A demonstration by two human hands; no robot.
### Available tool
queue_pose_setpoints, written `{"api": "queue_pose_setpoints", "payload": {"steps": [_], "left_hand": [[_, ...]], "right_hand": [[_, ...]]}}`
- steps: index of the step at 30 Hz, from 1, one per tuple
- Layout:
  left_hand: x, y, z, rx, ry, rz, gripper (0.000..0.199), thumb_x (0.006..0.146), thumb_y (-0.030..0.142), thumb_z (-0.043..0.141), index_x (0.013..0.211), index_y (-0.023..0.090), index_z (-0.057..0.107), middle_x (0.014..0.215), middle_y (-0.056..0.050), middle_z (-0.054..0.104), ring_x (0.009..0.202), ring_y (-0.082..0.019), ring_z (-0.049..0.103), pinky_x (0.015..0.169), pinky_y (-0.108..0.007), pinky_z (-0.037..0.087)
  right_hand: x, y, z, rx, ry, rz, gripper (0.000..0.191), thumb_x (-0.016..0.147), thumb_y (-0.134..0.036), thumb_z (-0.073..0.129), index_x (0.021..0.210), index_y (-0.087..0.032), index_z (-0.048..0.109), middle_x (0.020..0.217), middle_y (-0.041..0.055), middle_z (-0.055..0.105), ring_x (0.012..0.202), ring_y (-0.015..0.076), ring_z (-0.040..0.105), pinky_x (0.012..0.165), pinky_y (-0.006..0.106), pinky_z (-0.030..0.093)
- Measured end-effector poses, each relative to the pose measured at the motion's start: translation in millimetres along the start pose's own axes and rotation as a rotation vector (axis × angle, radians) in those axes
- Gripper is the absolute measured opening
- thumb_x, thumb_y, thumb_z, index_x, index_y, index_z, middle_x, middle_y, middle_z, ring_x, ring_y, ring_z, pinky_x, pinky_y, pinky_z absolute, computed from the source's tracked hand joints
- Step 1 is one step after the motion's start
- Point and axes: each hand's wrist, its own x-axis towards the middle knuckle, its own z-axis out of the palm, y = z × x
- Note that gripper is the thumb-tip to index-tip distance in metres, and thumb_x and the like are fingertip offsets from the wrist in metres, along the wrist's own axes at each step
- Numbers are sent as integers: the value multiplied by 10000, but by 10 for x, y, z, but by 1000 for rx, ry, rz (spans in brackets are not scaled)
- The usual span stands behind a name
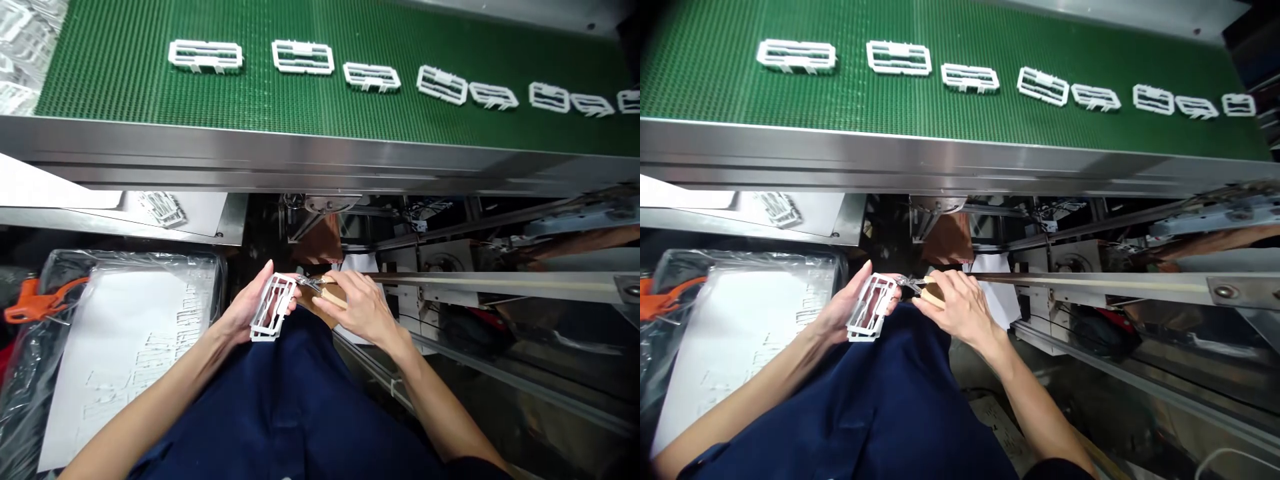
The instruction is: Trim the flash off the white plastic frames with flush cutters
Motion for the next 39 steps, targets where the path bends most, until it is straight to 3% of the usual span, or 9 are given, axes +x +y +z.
{"api": "queue_pose_setpoints", "payload": {"steps": [14,26,29,34,39], "left_hand": [[-39,-27,-41,123,-8,6,489,903,490,466,1114,76,617,823,-120,667,618,-173,621,565,-243,522],[-53,-29,-70,151,-10,-29,470,907,483,454,1078,80,627,802,-118,652,600,-174,612,547,-244,513],[-35,-23,-65,88,-25,-41,463,913,466,447,1066,69,631,795,-121,652,592,-175,609,520,-232,501],[13,14,-50,-60,-108,27,445,947,402,380,1094,55,617,808,-120,641,660,-197,618,600,-267,522],[83,54,-82,-104,-118,70,423,956,384,354,1159,96,588,845,-117,652,682,-204,633,623,-288,538]], "right_hand": [[26,6,-24,-64,-48,-69,424,854,-522,506,1103,-186,572,992,91,640,913,220,582,821,347,431],[16,60,-31,-26,-64,-129,360,873,-520,472,993,-211,613,811,30,626,711,151,560,640,264,381],[20,50,-4,153,-37,-13,313,850,-494,519,940,-208,608,789,10,617,678,126,551,633,241,382],[40,-28,104,610,20,360,322,799,-498,575,849,-181,559,679,-22,554,598,102,492,564,216,381],[4,-143,360,1052,-1,475,296,767,-436,639,829,-187,492,649,-47,495,538,74,449,510,198,384]]}}
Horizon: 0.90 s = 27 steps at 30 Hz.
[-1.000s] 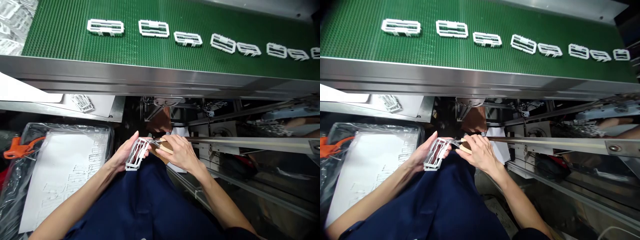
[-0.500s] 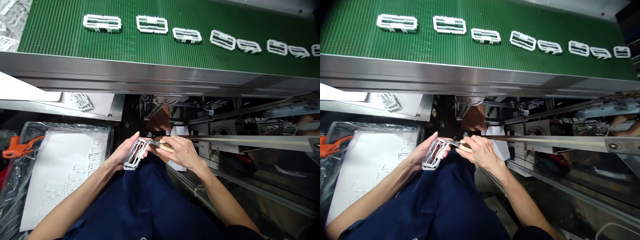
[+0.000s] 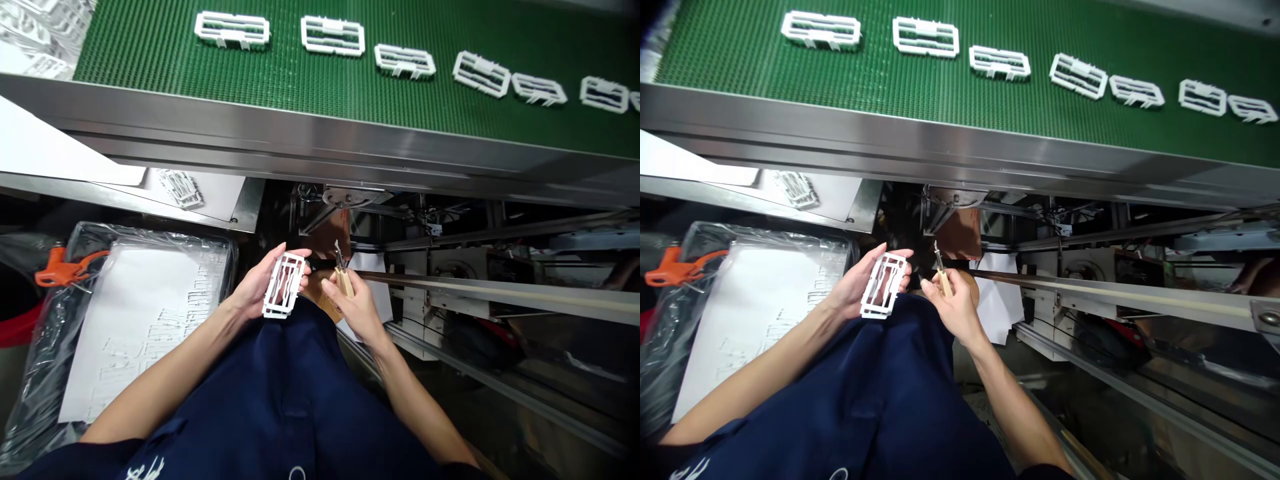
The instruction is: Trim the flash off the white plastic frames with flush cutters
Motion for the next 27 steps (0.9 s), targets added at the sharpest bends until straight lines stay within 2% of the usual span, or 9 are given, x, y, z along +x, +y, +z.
{"api": "queue_pose_setpoints", "payload": {"steps": [3,9,18,27], "left_hand": [[37,22,-26,-20,6,6,417,958,381,351,1164,108,590,876,-117,660,680,-201,644,622,-289,547],[74,29,-6,-88,3,10,411,961,363,348,1151,97,598,862,-109,668,693,-206,657,626,-301,561],[76,43,31,-126,16,-16,440,965,381,318,1175,99,582,836,-134,679,699,-229,663,590,-349,569],[102,28,10,-147,-23,12,423,956,384,357,1169,106,594,901,-128,681,739,-242,659,651,-379,564]], "right_hand": [[-27,87,124,140,-45,42,280,775,-395,643,876,-188,483,697,-33,537,543,75,484,515,203,414],[-64,103,278,217,-77,21,249,790,-325,632,936,-169,504,814,7,575,660,98,564,626,235,478],[-57,105,346,344,-93,19,240,794,-288,636,969,-180,513,810,-3,584,679,95,577,673,239,484],[-47,56,428,345,-62,20,259,761,-279,674,956,-181,535,817,1,563,690,101,554,676,240,487]]}}
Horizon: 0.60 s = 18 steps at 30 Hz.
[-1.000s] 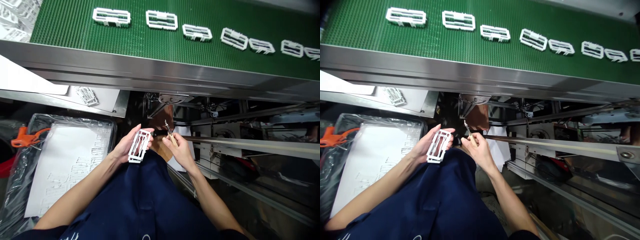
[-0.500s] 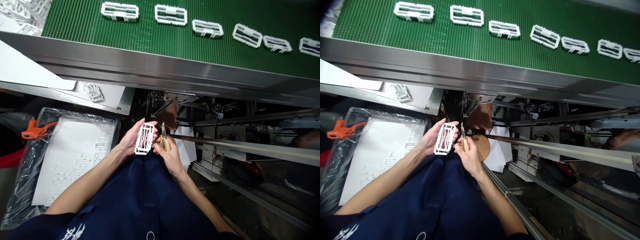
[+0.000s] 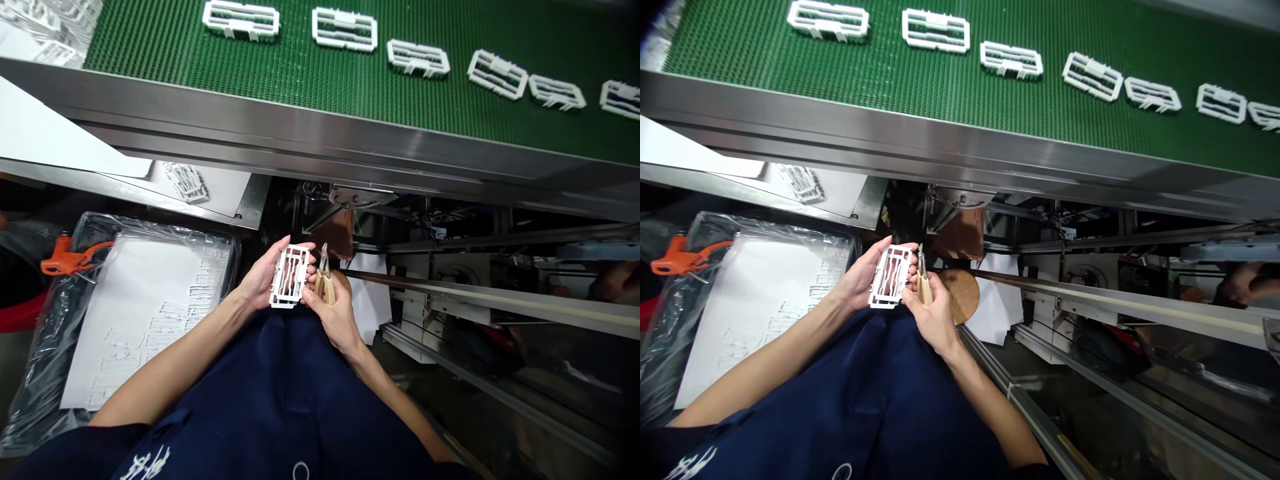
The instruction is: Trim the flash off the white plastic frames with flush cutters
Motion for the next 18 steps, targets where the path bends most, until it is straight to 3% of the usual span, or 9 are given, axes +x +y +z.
{"api": "queue_pose_setpoints", "payload": {"steps": [11,18], "left_hand": [[4,5,45,59,128,63,362,951,315,412,1079,66,641,982,-154,685,882,-245,662,786,-338,551],[-40,14,63,32,139,44,352,948,310,414,1080,76,641,969,-154,691,851,-256,672,757,-363,562]], "right_hand": [[11,-139,-86,-119,63,-87,216,752,-241,668,906,-190,525,778,-21,535,700,94,525,671,224,455],[-4,-131,-72,-162,45,-98,206,767,-266,651,912,-198,521,783,-16,532,718,109,531,712,242,460]]}}
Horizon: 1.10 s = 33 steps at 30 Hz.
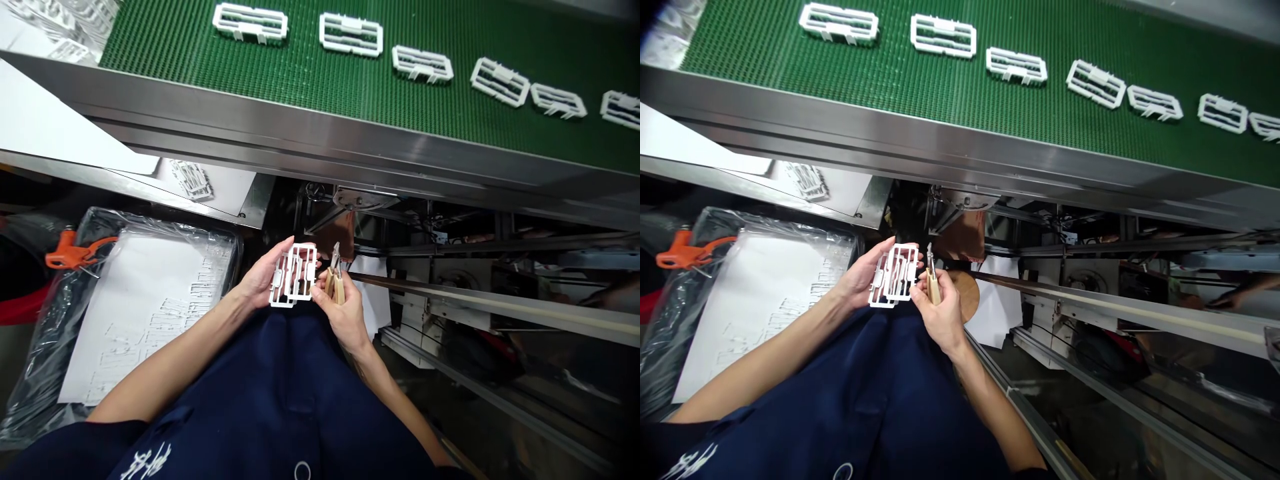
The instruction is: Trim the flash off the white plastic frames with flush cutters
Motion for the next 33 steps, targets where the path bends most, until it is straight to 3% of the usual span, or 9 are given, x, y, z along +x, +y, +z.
{"api": "queue_pose_setpoints", "payload": {"steps": [9,11,14,17,20,22,26,30,33], "left_hand": [[-7,-15,-22,58,-22,1,385,953,344,383,1060,83,645,931,-145,684,805,-240,662,701,-338,554],[-21,-28,-26,206,42,109,351,921,371,468,1023,95,660,909,-125,678,745,-208,648,657,-291,541],[-59,-56,-12,588,225,452,285,803,354,666,989,138,674,847,-59,661,678,-145,597,583,-190,474],[-85,-89,23,850,216,592,368,703,285,764,1034,164,661,808,-26,646,667,-133,568,569,-174,432],[-76,-99,22,803,147,479,405,677,260,777,1042,140,652,763,-28,641,623,-132,564,542,-179,431],[-65,-77,-30,638,85,331,383,728,282,728,1067,127,640,792,-52,656,634,-142,590,552,-188,462],[-74,-3,-198,187,-106,80,428,784,313,611,1166,120,587,910,-112,681,687,-173,635,571,-225,522],[-86,24,-267,14,-174,90,480,719,247,632,1175,111,571,935,-126,687,711,-184,650,588,-231,534],[-76,25,-251,-10,-198,96,497,694,228,650,1171,116,568,949,-136,686,711,-189,655,585,-234,534]], "right_hand": [[-31,-3,13,-16,-13,3,203,771,-265,642,917,-195,519,805,-6,535,735,113,536,727,243,464],[-33,0,-3,-52,0,-12,189,780,-273,627,912,-198,515,800,-3,543,723,120,545,706,248,470],[-34,3,-36,-254,59,-116,181,794,-261,596,950,-214,518,815,7,576,713,139,565,693,267,472],[-39,-22,-29,-546,37,-329,222,786,-208,573,1003,-233,537,852,26,609,747,170,578,741,300,459],[-52,-84,26,-642,-59,-436,195,798,-196,552,988,-238,546,846,32,614,770,180,582,755,306,455],[-53,-129,51,-574,-62,-367,177,808,-235,571,982,-236,537,833,21,612,732,162,583,704,284,466],[-2,-150,-3,-290,91,-145,165,808,-308,602,919,-214,524,779,1,585,649,126,562,619,256,472],[58,-74,-83,-31,84,-48,186,796,-303,620,882,-196,496,729,-13,561,603,108,546,573,244,467],[53,-28,-75,-4,23,-30,169,807,-283,614,881,-187,495,739,-8,571,610,101,543,595,243,465]]}}
